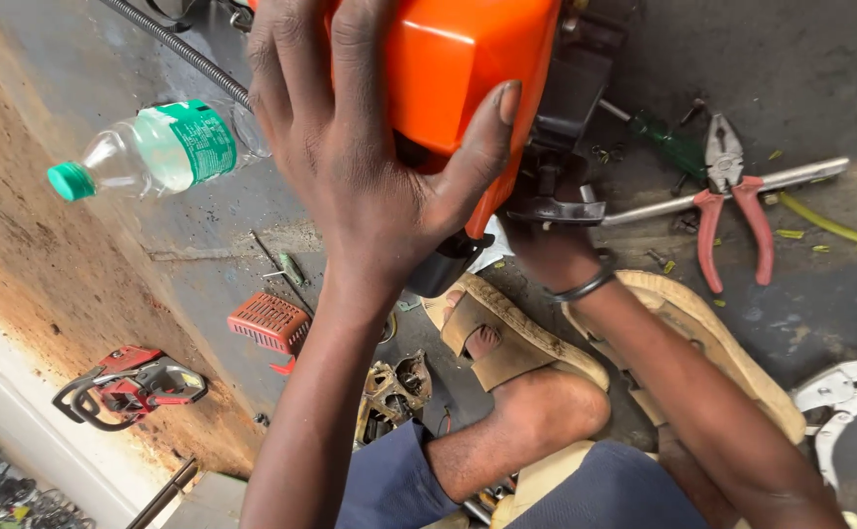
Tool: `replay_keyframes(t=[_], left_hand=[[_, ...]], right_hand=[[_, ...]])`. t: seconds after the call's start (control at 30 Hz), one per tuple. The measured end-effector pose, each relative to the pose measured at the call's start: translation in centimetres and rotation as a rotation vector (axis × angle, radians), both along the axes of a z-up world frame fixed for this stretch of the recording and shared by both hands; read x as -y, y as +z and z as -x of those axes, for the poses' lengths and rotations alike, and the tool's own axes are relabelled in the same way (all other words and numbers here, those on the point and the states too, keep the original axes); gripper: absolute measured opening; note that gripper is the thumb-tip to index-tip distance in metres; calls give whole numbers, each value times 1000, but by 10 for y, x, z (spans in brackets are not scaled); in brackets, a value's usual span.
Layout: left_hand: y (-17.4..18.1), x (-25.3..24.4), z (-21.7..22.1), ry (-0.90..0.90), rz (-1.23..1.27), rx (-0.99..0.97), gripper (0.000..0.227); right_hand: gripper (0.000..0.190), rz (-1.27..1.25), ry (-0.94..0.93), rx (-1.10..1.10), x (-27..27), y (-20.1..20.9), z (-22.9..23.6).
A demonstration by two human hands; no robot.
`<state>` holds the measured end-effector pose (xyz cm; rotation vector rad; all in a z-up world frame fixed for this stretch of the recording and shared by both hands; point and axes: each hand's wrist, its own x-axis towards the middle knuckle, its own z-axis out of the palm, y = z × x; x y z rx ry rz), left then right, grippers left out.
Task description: The person sits on the ground repairing an orange brush cutter, working on the engine housing near the pull starter. They use pliers and a screwdriver on the engine parts, hold the machine steady with one hand while working with the other, and handle small engine components laid out on the floor.
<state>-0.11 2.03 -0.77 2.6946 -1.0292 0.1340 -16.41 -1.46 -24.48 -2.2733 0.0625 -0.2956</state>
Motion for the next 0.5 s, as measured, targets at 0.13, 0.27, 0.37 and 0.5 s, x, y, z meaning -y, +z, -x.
replay_keyframes(t=[0.13,0.27,0.37,0.5], left_hand=[[1,9,-5,-35,16,26,66],[0,7,-2,-4,0,25,67],[-1,9,-4,-3,3,37,67],[1,11,-4,7,-4,39,67]], right_hand=[[37,390,-135,153,-14,-4,-4],[35,62,-160,14,-28,-12,2],[33,268,-165,31,-30,-17,-1],[24,106,-35,110,-15,-29,3]])
